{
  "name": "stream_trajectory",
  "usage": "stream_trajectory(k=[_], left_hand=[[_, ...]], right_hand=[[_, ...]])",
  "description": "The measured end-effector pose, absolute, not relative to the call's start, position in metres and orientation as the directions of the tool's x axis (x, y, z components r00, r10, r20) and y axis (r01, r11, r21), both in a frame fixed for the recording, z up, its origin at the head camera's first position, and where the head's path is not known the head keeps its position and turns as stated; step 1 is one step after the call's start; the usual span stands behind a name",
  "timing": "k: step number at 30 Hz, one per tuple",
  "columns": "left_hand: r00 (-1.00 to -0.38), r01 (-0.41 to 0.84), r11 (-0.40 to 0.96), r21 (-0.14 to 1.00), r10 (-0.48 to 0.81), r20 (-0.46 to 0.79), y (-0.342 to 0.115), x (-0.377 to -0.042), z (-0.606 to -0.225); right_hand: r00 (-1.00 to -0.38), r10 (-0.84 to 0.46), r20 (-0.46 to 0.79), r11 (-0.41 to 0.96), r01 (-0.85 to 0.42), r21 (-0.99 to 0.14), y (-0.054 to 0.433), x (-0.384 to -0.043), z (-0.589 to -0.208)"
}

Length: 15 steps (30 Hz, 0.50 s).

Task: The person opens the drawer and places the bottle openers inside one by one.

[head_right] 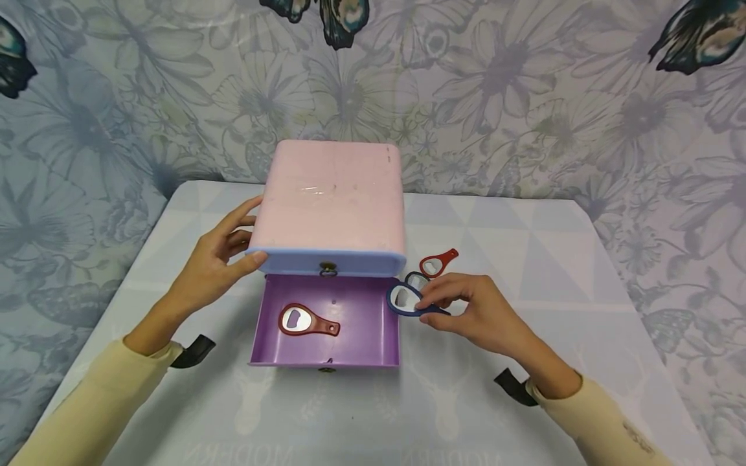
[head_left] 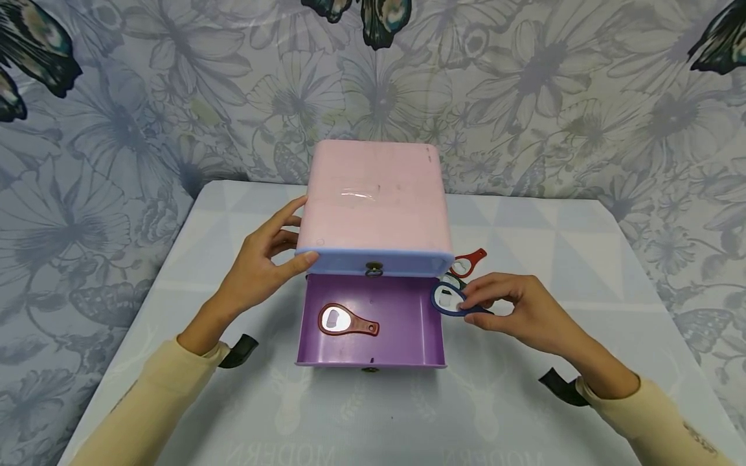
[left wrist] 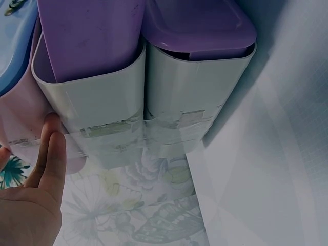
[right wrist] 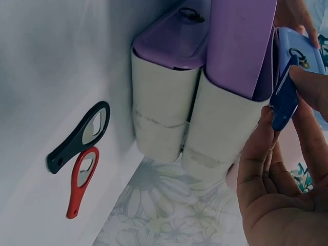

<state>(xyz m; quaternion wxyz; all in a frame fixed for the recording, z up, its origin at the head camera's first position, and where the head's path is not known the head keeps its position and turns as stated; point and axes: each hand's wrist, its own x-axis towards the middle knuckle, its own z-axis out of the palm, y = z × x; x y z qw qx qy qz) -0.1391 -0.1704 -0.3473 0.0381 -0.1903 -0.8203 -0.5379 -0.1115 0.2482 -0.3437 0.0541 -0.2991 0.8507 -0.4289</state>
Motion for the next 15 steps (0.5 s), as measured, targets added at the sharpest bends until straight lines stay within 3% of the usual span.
stream_trajectory(k=[15], left_hand=[[-0.924,0.352,0.338,0.873,0.277,0.265,-0.171,-0.138,-0.346]], right_hand=[[-0.771,-0.61,0.181,0.425,-0.511,-0.747,0.22,-0.115,-0.345]])
